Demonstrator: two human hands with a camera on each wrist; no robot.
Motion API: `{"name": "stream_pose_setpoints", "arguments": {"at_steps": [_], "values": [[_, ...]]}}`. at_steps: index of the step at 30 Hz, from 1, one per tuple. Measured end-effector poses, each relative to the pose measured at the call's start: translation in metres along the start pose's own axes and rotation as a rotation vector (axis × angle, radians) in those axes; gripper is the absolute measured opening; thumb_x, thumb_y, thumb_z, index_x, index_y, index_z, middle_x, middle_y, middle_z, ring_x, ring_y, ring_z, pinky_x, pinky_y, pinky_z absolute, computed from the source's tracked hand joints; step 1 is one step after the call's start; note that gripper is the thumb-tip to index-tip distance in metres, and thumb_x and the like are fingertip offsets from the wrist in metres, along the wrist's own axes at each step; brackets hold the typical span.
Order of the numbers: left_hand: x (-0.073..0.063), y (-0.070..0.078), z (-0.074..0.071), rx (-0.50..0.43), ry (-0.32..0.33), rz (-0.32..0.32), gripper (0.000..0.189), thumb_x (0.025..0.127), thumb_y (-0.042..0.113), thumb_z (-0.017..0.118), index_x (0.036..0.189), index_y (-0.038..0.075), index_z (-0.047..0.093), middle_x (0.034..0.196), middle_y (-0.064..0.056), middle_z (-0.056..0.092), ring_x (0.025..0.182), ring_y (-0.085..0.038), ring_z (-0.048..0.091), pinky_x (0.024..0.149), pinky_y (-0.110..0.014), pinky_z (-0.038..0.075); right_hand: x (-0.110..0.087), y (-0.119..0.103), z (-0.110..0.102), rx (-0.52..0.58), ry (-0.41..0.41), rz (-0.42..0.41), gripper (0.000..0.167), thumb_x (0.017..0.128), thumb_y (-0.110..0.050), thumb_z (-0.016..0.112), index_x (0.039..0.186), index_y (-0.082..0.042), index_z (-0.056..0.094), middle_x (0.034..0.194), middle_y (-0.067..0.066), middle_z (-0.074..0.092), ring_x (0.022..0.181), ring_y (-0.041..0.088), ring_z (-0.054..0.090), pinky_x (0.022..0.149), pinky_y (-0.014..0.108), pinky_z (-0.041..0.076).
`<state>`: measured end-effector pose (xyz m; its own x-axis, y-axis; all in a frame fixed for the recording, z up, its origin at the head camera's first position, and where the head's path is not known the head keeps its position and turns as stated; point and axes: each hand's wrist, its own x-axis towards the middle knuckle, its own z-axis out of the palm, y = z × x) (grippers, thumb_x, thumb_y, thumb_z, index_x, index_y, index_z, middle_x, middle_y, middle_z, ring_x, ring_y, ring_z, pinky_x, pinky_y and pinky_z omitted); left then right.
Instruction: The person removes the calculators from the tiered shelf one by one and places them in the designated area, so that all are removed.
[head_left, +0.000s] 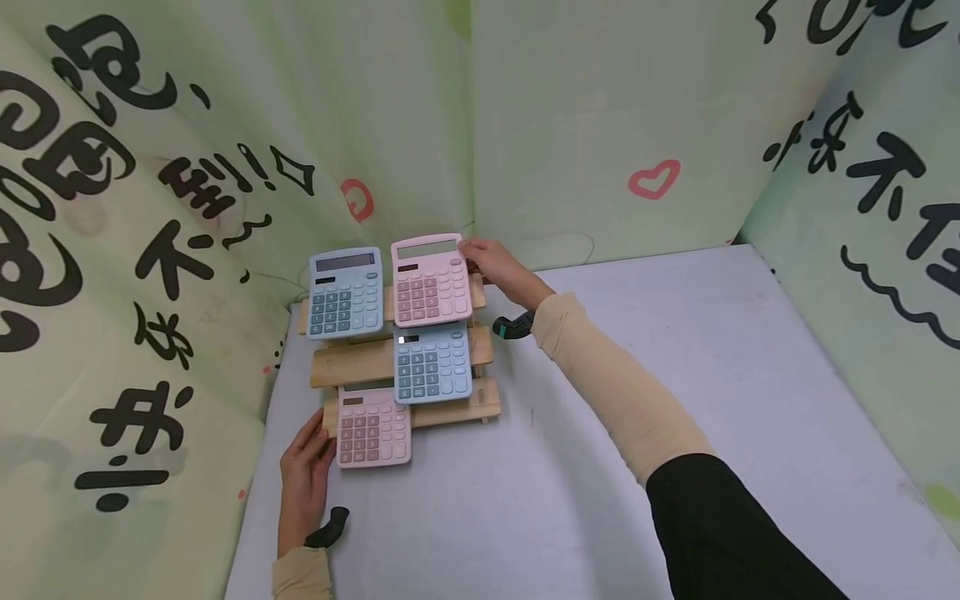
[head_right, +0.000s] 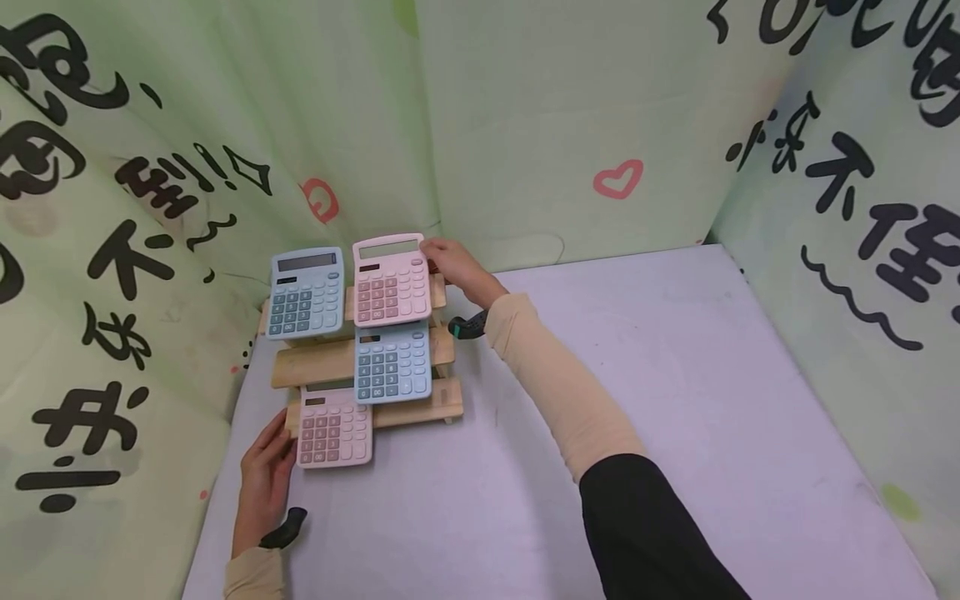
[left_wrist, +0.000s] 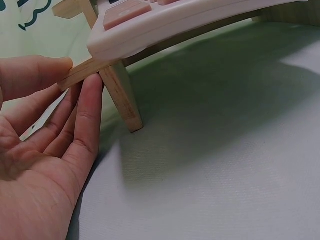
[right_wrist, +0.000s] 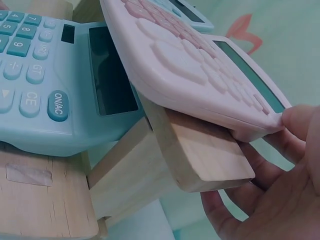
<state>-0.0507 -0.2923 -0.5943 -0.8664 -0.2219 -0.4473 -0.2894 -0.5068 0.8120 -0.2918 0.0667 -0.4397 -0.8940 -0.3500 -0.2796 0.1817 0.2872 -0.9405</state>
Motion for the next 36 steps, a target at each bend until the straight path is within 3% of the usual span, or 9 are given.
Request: {"name": "stream_pose_setpoints", "arguments": {"at_steps": [9, 17, 23, 30, 36], "values": [[-0.003, 0.000, 0.000, 0.013, -0.011, 0.026, 0.058, 0.107, 0.009, 0.057, 0.161, 0.009, 0.038, 0.150, 0.004, 0.049, 0.129, -0.002, 0.057, 0.101, -0.017, 0.053, -0.002, -0.006, -0.002, 0.021, 0.020, 0.009, 0.048, 0.115, -0.038, 0.035, 0.149, -0.009, 0.052, 0.143, 0.014, 0.060, 0.130, 0.030, 0.058, 0.117, 0.047, 0.044], [-0.001, -0.002, -0.001, 0.002, -0.001, 0.022, 0.056, 0.107, 0.009, 0.057, 0.161, 0.011, 0.041, 0.154, 0.002, 0.047, 0.130, -0.003, 0.058, 0.102, -0.017, 0.053, -0.006, -0.010, -0.012, 0.053, 0.065, 0.001, 0.046, 0.115, -0.036, 0.035, 0.146, -0.008, 0.053, 0.136, 0.017, 0.062, 0.118, 0.031, 0.065, 0.115, 0.048, 0.048], [-0.001, -0.002, -0.001, 0.019, -0.016, 0.030, 0.057, 0.107, 0.010, 0.057, 0.161, 0.011, 0.040, 0.153, 0.002, 0.049, 0.130, -0.003, 0.058, 0.102, -0.017, 0.053, -0.014, -0.013, -0.026, 0.102, 0.081, 0.019, 0.047, 0.115, -0.037, 0.035, 0.149, -0.009, 0.048, 0.139, 0.020, 0.057, 0.121, 0.035, 0.062, 0.117, 0.053, 0.046], [-0.001, -0.002, 0.000, 0.005, 0.011, -0.004, 0.054, 0.107, 0.012, 0.057, 0.160, 0.014, 0.043, 0.159, -0.001, 0.042, 0.134, -0.006, 0.055, 0.102, -0.016, 0.052, -0.026, -0.013, -0.047, 0.095, 0.111, 0.030, 0.048, 0.114, -0.038, 0.035, 0.153, -0.010, 0.045, 0.140, 0.019, 0.056, 0.122, 0.034, 0.061, 0.114, 0.053, 0.049], [0.000, -0.002, 0.000, 0.005, 0.015, 0.004, 0.055, 0.107, 0.011, 0.058, 0.160, 0.013, 0.042, 0.154, 0.002, 0.046, 0.131, -0.005, 0.057, 0.101, -0.017, 0.053, -0.035, -0.009, -0.062, 0.075, 0.123, 0.040, 0.052, 0.114, -0.040, 0.035, 0.156, -0.012, 0.042, 0.140, 0.017, 0.055, 0.121, 0.032, 0.060, 0.112, 0.050, 0.050]]}}
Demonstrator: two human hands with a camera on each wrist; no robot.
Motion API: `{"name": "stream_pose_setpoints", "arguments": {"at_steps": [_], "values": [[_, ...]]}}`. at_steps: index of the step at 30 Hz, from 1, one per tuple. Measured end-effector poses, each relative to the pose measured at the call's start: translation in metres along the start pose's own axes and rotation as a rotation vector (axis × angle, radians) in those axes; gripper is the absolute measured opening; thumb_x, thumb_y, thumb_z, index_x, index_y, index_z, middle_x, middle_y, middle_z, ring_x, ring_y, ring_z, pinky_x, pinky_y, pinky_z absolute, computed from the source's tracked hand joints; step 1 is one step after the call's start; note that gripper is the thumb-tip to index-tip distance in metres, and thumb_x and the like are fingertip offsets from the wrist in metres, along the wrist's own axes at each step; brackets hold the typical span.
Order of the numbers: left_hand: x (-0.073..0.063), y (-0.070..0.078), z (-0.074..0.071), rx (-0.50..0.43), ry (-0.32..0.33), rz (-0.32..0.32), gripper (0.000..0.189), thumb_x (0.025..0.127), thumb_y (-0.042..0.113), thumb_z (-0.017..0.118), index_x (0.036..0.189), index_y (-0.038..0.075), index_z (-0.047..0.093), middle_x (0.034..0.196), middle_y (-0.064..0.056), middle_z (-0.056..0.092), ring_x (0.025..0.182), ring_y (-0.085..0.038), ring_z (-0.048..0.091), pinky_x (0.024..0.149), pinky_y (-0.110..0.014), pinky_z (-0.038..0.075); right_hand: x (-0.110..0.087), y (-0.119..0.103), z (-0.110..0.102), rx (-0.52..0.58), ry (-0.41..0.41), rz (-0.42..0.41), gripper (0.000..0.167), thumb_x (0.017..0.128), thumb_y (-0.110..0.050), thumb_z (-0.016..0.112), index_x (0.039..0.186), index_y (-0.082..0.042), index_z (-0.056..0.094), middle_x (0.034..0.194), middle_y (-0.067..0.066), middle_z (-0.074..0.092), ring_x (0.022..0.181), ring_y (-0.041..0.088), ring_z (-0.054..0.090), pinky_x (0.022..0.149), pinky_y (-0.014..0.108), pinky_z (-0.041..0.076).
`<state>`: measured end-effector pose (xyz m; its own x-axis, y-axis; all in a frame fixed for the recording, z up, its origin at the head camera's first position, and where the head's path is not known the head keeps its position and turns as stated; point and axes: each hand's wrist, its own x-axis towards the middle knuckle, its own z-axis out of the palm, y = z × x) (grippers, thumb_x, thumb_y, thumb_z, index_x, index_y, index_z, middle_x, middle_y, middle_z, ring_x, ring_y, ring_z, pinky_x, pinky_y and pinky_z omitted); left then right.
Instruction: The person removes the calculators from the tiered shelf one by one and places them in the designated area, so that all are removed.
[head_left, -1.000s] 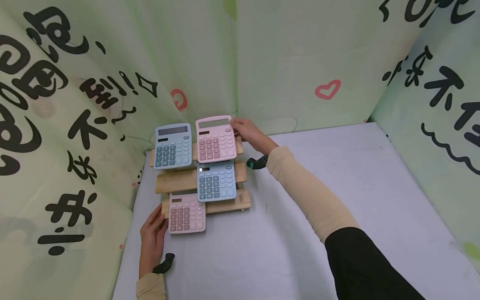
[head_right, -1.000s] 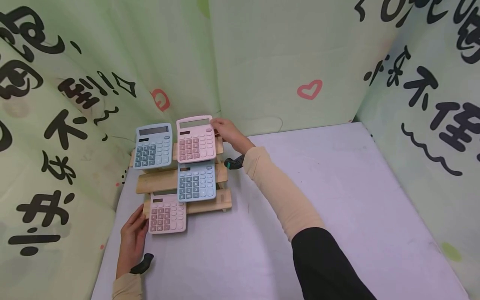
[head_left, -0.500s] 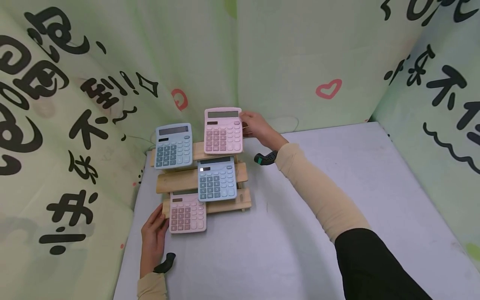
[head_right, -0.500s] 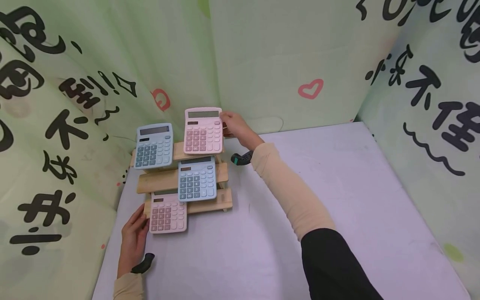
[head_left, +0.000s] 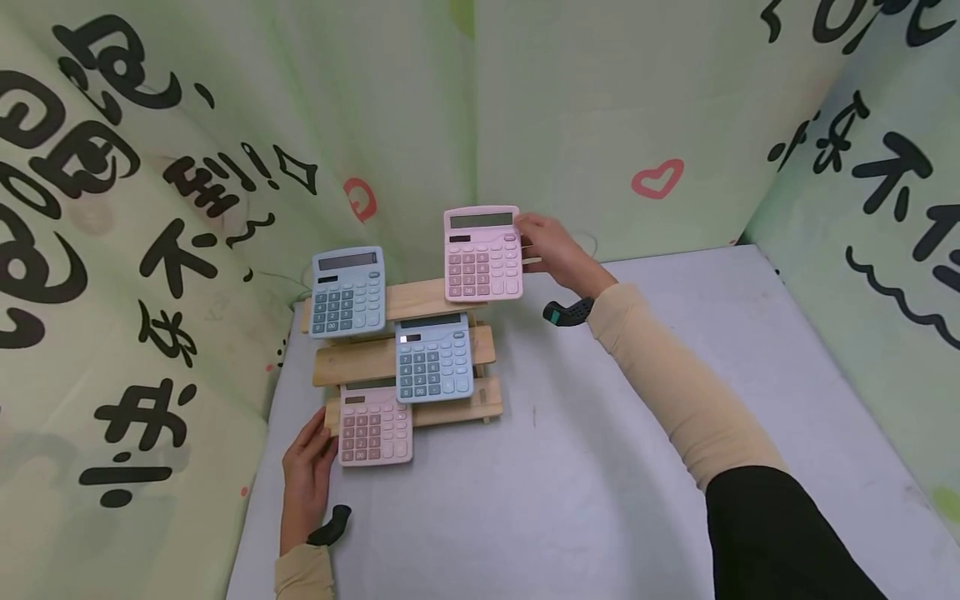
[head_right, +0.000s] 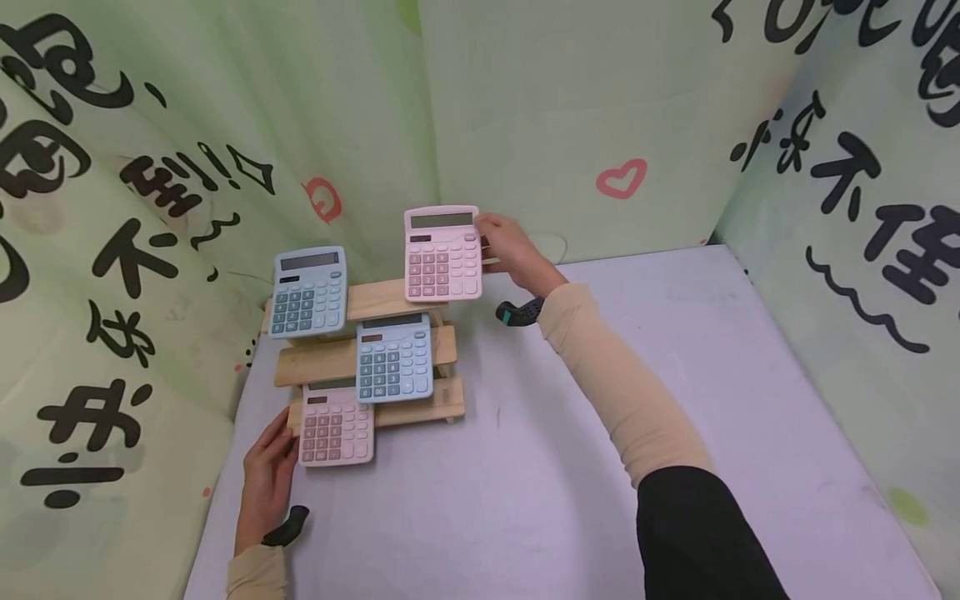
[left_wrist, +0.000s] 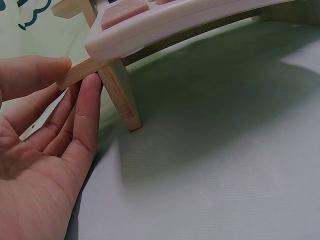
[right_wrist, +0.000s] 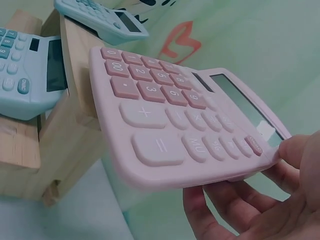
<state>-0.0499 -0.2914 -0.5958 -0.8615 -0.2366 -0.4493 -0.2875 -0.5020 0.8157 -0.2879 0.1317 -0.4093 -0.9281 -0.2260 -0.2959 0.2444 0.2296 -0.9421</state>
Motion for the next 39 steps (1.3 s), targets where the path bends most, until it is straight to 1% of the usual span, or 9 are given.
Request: {"name": "stream_pose_setpoints", "arguments": {"at_steps": [3, 8, 12, 15, 20, 24, 30, 36, 39], "values": [[0.000, 0.001, 0.000, -0.006, 0.007, 0.006, 0.055, 0.107, 0.010, 0.058, 0.160, 0.011, 0.042, 0.151, 0.003, 0.049, 0.129, -0.004, 0.059, 0.100, -0.017, 0.054, -0.003, 0.002, -0.006, -0.013, 0.010, 0.009, 0.053, 0.114, -0.043, 0.035, 0.158, -0.014, 0.040, 0.143, 0.017, 0.054, 0.122, 0.031, 0.059, 0.112, 0.048, 0.051], [-0.001, 0.001, 0.001, -0.006, 0.018, -0.003, 0.054, 0.108, 0.009, 0.056, 0.160, 0.012, 0.042, 0.154, 0.002, 0.047, 0.131, -0.005, 0.057, 0.100, -0.017, 0.053, -0.008, 0.008, -0.016, -0.015, 0.032, 0.007, 0.055, 0.113, -0.044, 0.035, 0.160, -0.015, 0.037, 0.141, 0.017, 0.054, 0.119, 0.028, 0.059, 0.109, 0.045, 0.053], [-0.001, 0.001, 0.002, -0.003, 0.014, 0.002, 0.054, 0.108, 0.010, 0.055, 0.160, 0.012, 0.042, 0.160, -0.001, 0.042, 0.133, -0.005, 0.056, 0.101, -0.016, 0.053, -0.011, 0.015, -0.023, -0.002, 0.035, 0.006, 0.055, 0.114, -0.044, 0.034, 0.160, -0.014, 0.036, 0.139, 0.015, 0.054, 0.115, 0.026, 0.060, 0.100, 0.037, 0.057], [-0.001, 0.000, 0.001, 0.004, 0.007, 0.014, 0.054, 0.108, 0.010, 0.055, 0.160, 0.012, 0.041, 0.162, -0.002, 0.040, 0.133, -0.004, 0.056, 0.102, -0.016, 0.052, -0.013, 0.021, -0.028, 0.023, 0.031, 0.003, 0.054, 0.114, -0.043, 0.033, 0.159, -0.013, 0.036, 0.139, 0.014, 0.054, 0.114, 0.026, 0.059, 0.092, 0.030, 0.057], [-0.001, -0.001, 0.000, 0.022, -0.004, 0.028, 0.055, 0.109, 0.009, 0.054, 0.161, 0.011, 0.039, 0.160, -0.001, 0.041, 0.132, -0.002, 0.056, 0.102, -0.016, 0.052, -0.017, 0.034, -0.035, 0.056, 0.015, 0.004, 0.052, 0.115, -0.039, 0.032, 0.160, -0.012, 0.034, 0.140, 0.014, 0.052, 0.115, 0.026, 0.057, 0.087, 0.024, 0.057], [-0.001, 0.000, 0.001, 0.000, 0.002, 0.018, 0.054, 0.108, 0.008, 0.054, 0.160, 0.012, 0.041, 0.160, -0.001, 0.042, 0.132, -0.004, 0.056, 0.102, -0.016, 0.052, -0.018, 0.046, -0.041, 0.070, 0.007, 0.034, 0.053, 0.115, -0.036, 0.033, 0.161, -0.012, 0.032, 0.141, 0.013, 0.050, 0.116, 0.026, 0.055, 0.088, 0.024, 0.057], [-0.002, 0.003, 0.002, -0.011, 0.005, -0.003, 0.053, 0.108, 0.010, 0.054, 0.160, 0.014, 0.042, 0.164, -0.003, 0.039, 0.134, -0.005, 0.055, 0.102, -0.016, 0.052, -0.019, 0.061, -0.048, 0.063, 0.033, 0.089, 0.056, 0.113, -0.040, 0.035, 0.164, -0.015, 0.029, 0.145, 0.013, 0.049, 0.118, 0.026, 0.054, 0.093, 0.027, 0.055], [-0.002, 0.002, 0.002, 0.002, 0.000, 0.005, 0.054, 0.108, 0.011, 0.055, 0.160, 0.013, 0.042, 0.162, -0.003, 0.041, 0.134, -0.006, 0.055, 0.102, -0.016, 0.052, -0.017, 0.080, -0.052, 0.042, 0.060, 0.118, 0.056, 0.112, -0.041, 0.038, 0.161, -0.015, 0.034, 0.143, 0.014, 0.052, 0.117, 0.028, 0.056, 0.091, 0.027, 0.056], [-0.001, 0.001, 0.002, 0.006, 0.000, 0.008, 0.053, 0.108, 0.011, 0.055, 0.160, 0.013, 0.042, 0.161, -0.002, 0.042, 0.134, -0.006, 0.056, 0.102, -0.016, 0.052, -0.015, 0.092, -0.054, 0.024, 0.066, 0.134, 0.057, 0.112, -0.042, 0.038, 0.162, -0.014, 0.033, 0.144, 0.015, 0.052, 0.117, 0.028, 0.056, 0.095, 0.030, 0.056]]}}
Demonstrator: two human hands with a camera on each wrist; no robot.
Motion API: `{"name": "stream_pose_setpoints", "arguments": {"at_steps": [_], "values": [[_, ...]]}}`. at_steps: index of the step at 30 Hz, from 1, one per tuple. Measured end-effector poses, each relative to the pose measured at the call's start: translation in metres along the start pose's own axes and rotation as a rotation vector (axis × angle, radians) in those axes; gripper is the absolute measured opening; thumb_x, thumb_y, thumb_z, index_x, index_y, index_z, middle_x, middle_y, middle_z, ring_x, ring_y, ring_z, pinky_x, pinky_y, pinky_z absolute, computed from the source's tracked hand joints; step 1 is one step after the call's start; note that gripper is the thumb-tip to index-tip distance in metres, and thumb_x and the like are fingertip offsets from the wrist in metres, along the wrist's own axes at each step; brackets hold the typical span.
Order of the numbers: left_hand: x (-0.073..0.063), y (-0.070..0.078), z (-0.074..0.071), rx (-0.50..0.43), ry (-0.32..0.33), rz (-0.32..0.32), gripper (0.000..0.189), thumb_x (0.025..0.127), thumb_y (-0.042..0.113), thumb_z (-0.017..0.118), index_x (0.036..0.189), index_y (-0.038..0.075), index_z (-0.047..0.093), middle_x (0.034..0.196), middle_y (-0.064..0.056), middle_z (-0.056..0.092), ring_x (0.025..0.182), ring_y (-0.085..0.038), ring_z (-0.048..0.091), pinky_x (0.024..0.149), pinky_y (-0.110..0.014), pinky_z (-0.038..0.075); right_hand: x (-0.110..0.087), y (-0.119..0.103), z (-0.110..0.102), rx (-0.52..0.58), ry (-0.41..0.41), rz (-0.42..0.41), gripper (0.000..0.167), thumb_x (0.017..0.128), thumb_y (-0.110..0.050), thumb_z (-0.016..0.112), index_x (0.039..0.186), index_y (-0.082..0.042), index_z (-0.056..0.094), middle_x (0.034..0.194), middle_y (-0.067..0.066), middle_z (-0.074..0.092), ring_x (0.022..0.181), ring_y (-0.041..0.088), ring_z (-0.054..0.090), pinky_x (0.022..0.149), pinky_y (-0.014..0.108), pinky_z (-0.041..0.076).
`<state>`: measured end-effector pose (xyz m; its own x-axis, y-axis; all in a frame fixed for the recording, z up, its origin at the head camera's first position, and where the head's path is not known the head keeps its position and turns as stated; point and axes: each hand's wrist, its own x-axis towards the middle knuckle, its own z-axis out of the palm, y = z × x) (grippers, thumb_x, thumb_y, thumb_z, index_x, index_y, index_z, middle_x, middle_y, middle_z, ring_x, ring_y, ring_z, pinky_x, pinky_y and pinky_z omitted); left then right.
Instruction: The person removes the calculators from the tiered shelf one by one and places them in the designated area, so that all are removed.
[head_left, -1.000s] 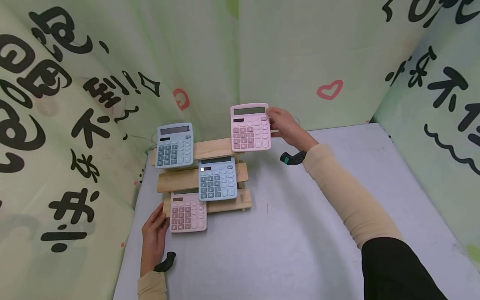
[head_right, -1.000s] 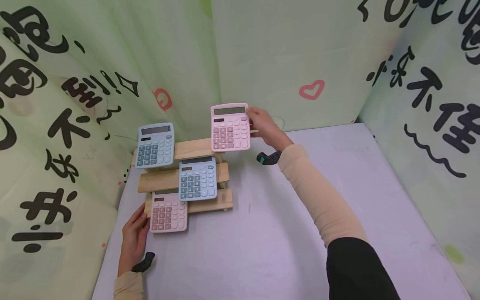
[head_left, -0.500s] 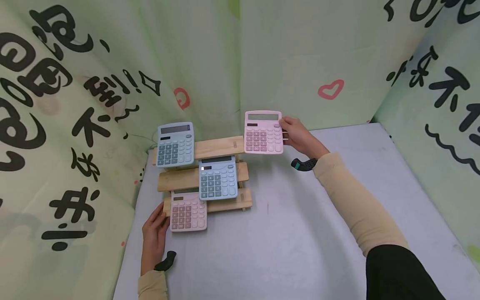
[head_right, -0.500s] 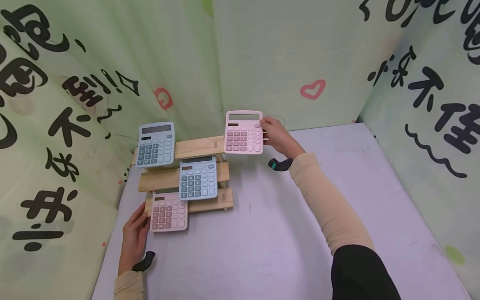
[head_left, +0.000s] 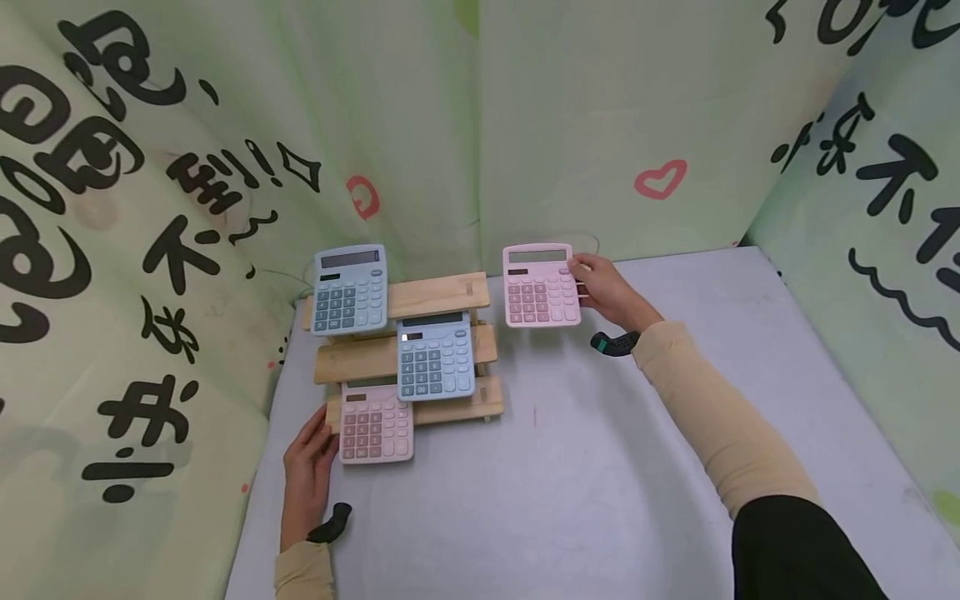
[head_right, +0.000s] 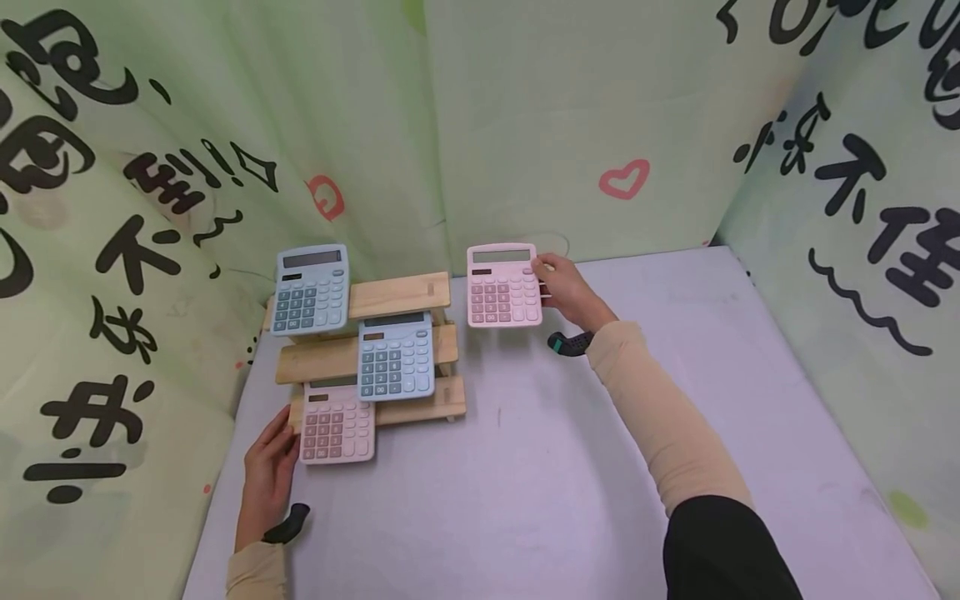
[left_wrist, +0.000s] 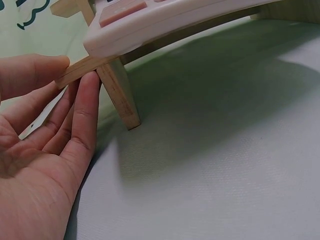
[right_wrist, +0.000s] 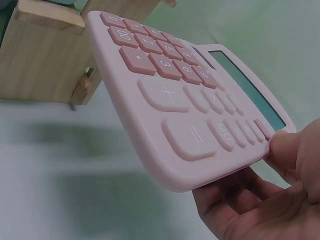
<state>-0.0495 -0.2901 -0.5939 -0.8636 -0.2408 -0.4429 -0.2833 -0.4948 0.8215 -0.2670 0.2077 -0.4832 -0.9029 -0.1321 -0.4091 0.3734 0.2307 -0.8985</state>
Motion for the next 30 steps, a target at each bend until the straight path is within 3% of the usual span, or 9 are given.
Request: {"name": "stream_pose_setpoints", "arguments": {"at_steps": [5, 13, 20, 30], "values": [[0.002, -0.001, -0.002, -0.009, 0.008, -0.003, 0.053, 0.108, 0.010, 0.055, 0.160, 0.013, 0.043, 0.159, -0.001, 0.043, 0.134, -0.006, 0.056, 0.102, -0.017, 0.053, 0.006, 0.018, -0.001, -0.034, 0.002, 0.037, 0.059, 0.113, -0.042, 0.037, 0.164, -0.013, 0.028, 0.146, 0.018, 0.050, 0.118, 0.028, 0.056, 0.104, 0.037, 0.052], [0.003, -0.003, -0.004, 0.017, 0.007, 0.008, 0.053, 0.109, 0.010, 0.053, 0.160, 0.014, 0.042, 0.164, -0.002, 0.038, 0.134, -0.004, 0.054, 0.102, -0.016, 0.052, 0.012, 0.043, 0.001, -0.086, -0.002, 0.070, 0.057, 0.115, -0.036, 0.034, 0.164, -0.009, 0.026, 0.143, 0.019, 0.049, 0.117, 0.028, 0.053, 0.097, 0.035, 0.052], [0.004, -0.004, -0.004, 0.023, -0.011, 0.026, 0.054, 0.108, 0.011, 0.055, 0.161, 0.012, 0.041, 0.160, -0.002, 0.042, 0.133, -0.005, 0.056, 0.103, -0.017, 0.052, 0.014, 0.053, 0.003, -0.113, 0.034, 0.105, 0.057, 0.115, -0.035, 0.035, 0.165, -0.010, 0.023, 0.150, 0.022, 0.046, 0.123, 0.031, 0.050, 0.110, 0.043, 0.048], [0.006, -0.003, -0.003, 0.009, 0.000, 0.017, 0.054, 0.108, 0.011, 0.056, 0.160, 0.011, 0.041, 0.151, 0.002, 0.050, 0.131, -0.006, 0.057, 0.101, -0.017, 0.053, 0.016, 0.061, 0.009, -0.127, 0.035, 0.107, 0.054, 0.115, -0.033, 0.033, 0.163, -0.009, 0.025, 0.146, 0.021, 0.047, 0.119, 0.030, 0.048, 0.096, 0.036, 0.047]]}}
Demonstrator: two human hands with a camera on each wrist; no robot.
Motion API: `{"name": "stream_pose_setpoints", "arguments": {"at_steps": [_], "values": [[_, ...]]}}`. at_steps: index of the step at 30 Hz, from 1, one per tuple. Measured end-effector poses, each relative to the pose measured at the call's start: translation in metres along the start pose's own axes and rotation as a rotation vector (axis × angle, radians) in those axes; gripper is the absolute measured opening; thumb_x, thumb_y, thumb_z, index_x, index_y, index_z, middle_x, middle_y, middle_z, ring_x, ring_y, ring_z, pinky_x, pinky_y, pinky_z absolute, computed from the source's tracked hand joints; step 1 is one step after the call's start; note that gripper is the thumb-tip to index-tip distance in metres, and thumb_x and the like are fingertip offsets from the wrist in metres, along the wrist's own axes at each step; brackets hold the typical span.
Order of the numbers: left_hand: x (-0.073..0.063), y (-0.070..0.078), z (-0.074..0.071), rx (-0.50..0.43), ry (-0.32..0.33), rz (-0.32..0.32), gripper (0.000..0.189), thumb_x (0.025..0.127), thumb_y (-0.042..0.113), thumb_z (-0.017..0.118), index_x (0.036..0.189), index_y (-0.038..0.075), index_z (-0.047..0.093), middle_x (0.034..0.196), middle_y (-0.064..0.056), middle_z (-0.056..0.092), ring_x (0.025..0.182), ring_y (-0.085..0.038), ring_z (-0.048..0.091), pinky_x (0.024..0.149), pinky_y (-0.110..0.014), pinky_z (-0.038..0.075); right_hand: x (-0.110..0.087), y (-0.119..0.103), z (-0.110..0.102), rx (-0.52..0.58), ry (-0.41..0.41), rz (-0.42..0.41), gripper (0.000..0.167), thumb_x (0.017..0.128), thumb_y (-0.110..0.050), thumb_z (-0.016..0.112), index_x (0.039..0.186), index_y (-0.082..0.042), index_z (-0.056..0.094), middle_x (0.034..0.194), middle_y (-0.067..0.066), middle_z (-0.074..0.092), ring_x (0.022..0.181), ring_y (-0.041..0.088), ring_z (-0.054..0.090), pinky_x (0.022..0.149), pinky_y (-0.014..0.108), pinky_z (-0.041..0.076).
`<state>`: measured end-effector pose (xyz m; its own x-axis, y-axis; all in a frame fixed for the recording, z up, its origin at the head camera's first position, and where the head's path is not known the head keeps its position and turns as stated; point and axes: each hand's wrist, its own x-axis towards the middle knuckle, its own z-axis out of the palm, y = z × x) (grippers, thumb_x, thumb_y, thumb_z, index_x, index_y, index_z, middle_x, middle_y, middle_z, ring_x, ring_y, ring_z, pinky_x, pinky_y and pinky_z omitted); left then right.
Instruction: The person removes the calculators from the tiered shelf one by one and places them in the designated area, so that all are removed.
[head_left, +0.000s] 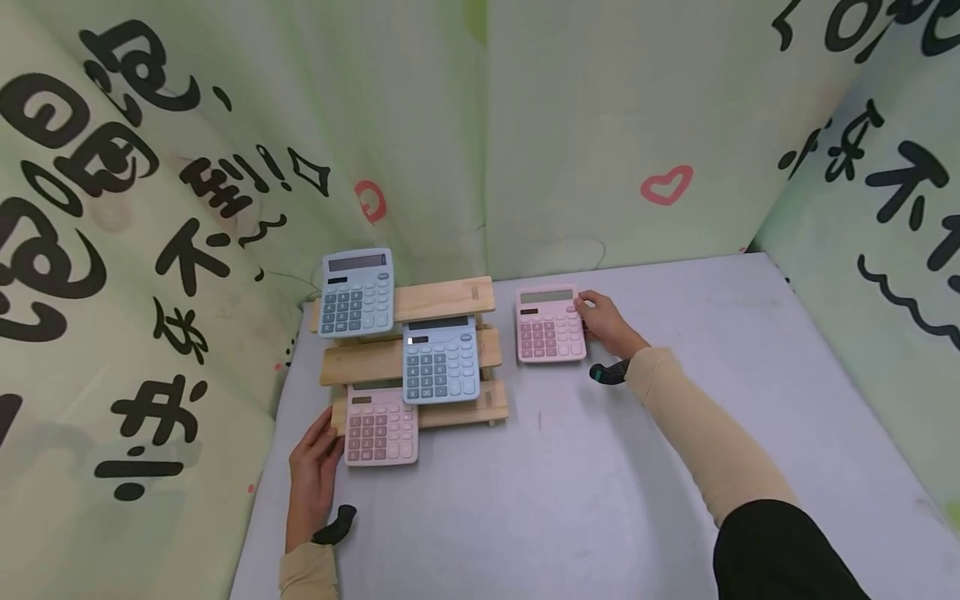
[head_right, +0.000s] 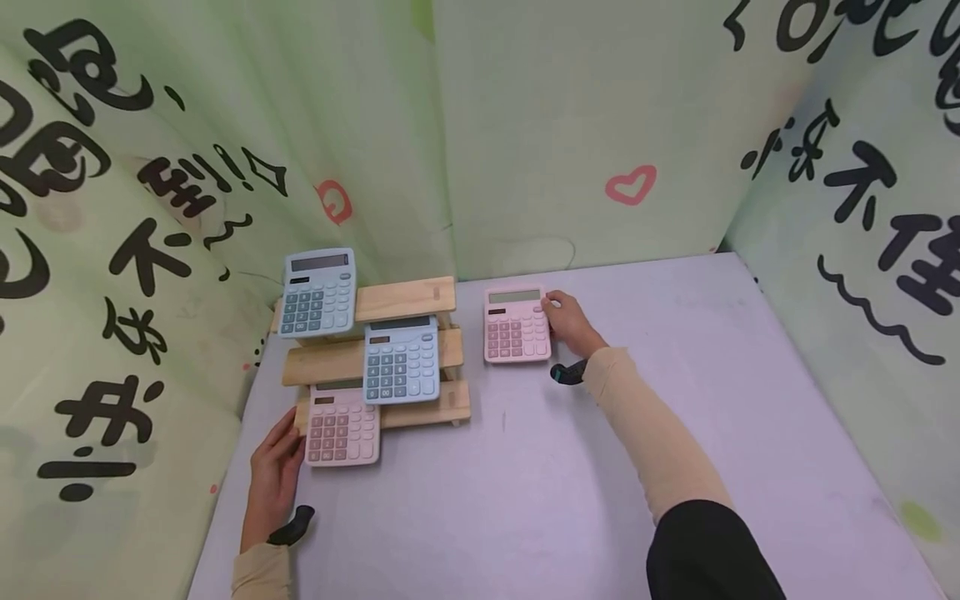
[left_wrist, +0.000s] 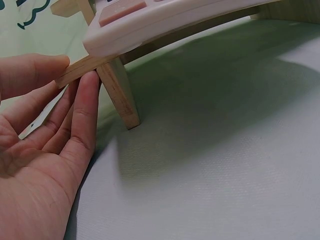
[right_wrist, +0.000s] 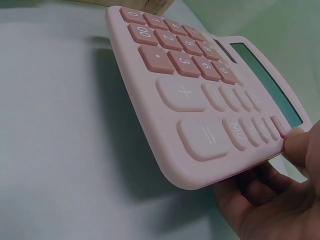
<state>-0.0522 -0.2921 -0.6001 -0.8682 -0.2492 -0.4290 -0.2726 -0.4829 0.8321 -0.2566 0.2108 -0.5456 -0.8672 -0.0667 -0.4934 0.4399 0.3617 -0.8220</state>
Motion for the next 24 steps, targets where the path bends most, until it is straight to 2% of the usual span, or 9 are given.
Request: {"name": "stream_pose_setpoints", "arguments": {"at_steps": [4, 9, 16, 24], "values": [[-0.0019, 0.0006, 0.0005, -0.001, -0.001, 0.000, 0.054, 0.108, 0.012, 0.056, 0.160, 0.011, 0.041, 0.152, 0.002, 0.049, 0.131, -0.005, 0.057, 0.101, -0.017, 0.053, 0.0028, 0.0040, 0.0031, -0.026, 0.006, -0.022, 0.053, 0.115, -0.033, 0.032, 0.162, -0.008, 0.028, 0.138, 0.020, 0.049, 0.111, 0.027, 0.051, 0.088, 0.033, 0.048], [-0.0035, -0.0001, 0.0000, 0.020, -0.029, 0.038, 0.055, 0.108, 0.011, 0.056, 0.161, 0.009, 0.039, 0.150, 0.004, 0.051, 0.129, -0.003, 0.058, 0.102, -0.017, 0.053, 0.0051, 0.0058, 0.0025, -0.061, 0.007, -0.032, 0.053, 0.116, -0.033, 0.031, 0.161, -0.005, 0.028, 0.131, 0.018, 0.051, 0.103, 0.024, 0.052, 0.079, 0.028, 0.049], [-0.0024, -0.0005, 0.0003, 0.035, -0.029, 0.028, 0.055, 0.108, 0.015, 0.056, 0.161, 0.010, 0.040, 0.153, 0.001, 0.048, 0.131, -0.005, 0.057, 0.102, -0.017, 0.052, 0.0027, 0.0078, -0.0022, -0.108, 0.027, -0.022, 0.055, 0.115, -0.033, 0.033, 0.162, -0.006, 0.027, 0.133, 0.018, 0.049, 0.109, 0.026, 0.049, 0.087, 0.032, 0.045], [-0.0032, 0.0006, -0.0001, 0.037, -0.031, 0.012, 0.054, 0.109, 0.015, 0.054, 0.161, 0.012, 0.039, 0.162, -0.003, 0.040, 0.134, -0.006, 0.055, 0.103, -0.016, 0.052, 0.0010, 0.0071, -0.0023, -0.203, 0.071, -0.045, 0.054, 0.115, -0.032, 0.035, 0.160, -0.002, 0.032, 0.136, 0.021, 0.052, 0.109, 0.027, 0.051, 0.085, 0.031, 0.047]]}}
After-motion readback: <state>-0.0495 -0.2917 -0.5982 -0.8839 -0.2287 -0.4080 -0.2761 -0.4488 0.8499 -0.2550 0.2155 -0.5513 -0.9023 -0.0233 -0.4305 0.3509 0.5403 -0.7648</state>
